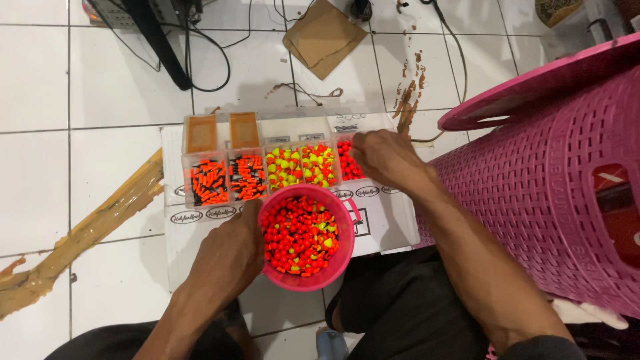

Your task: The person sits on the floor and sorts small, colorful candy pieces from a pink bowl into a white box with multiple compartments. They use their hands to pick up the candies and place them into the appropriate sections of the box.

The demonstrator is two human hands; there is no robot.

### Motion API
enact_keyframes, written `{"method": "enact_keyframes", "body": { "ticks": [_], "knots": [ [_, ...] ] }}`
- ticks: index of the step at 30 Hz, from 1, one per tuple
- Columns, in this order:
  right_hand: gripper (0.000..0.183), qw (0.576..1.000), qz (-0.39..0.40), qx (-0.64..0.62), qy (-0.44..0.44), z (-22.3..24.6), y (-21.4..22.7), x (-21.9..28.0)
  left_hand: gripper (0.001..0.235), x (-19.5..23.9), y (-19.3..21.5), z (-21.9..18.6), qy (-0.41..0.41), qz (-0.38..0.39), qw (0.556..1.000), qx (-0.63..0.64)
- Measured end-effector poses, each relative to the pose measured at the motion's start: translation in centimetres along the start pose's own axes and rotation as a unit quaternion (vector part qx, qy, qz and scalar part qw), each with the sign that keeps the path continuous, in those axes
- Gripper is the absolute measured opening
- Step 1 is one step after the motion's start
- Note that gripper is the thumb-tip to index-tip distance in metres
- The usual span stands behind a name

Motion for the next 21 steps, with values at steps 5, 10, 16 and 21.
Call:
{"method": "enact_keyframes", "body": {
  "ticks": [5,10,16,21],
  "knots": [
    [0.021,0.976,-0.201,-0.037,0.080,0.8,0.7,0.8,0.029,0.0,0.2,-0.4,-0.013,0.009,1.000,0.003],
    [0.014,0.910,-0.349,-0.071,0.212,6.6,2.8,5.2,0.047,-0.2,-0.2,0.7,-0.037,0.009,0.999,0.005],
    [0.015,0.910,-0.288,0.055,0.293,12.6,-1.8,6.7,0.049,-0.9,-0.3,0.8,-0.067,0.007,0.997,0.035],
    [0.013,0.924,-0.200,0.065,0.320,13.3,-7.4,3.7,0.045,0.1,0.7,-0.4,-0.067,0.014,0.997,0.044]
  ]
}}
Point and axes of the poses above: each hand's wrist, its own x-axis away from the middle knuckle, its own y-axis out of the back of the hand, z = x × y, the point moved 6 cm from there along -x, towards the middle knuckle, and after that the axes turned 15 degrees about x, right-handed, at the moved point
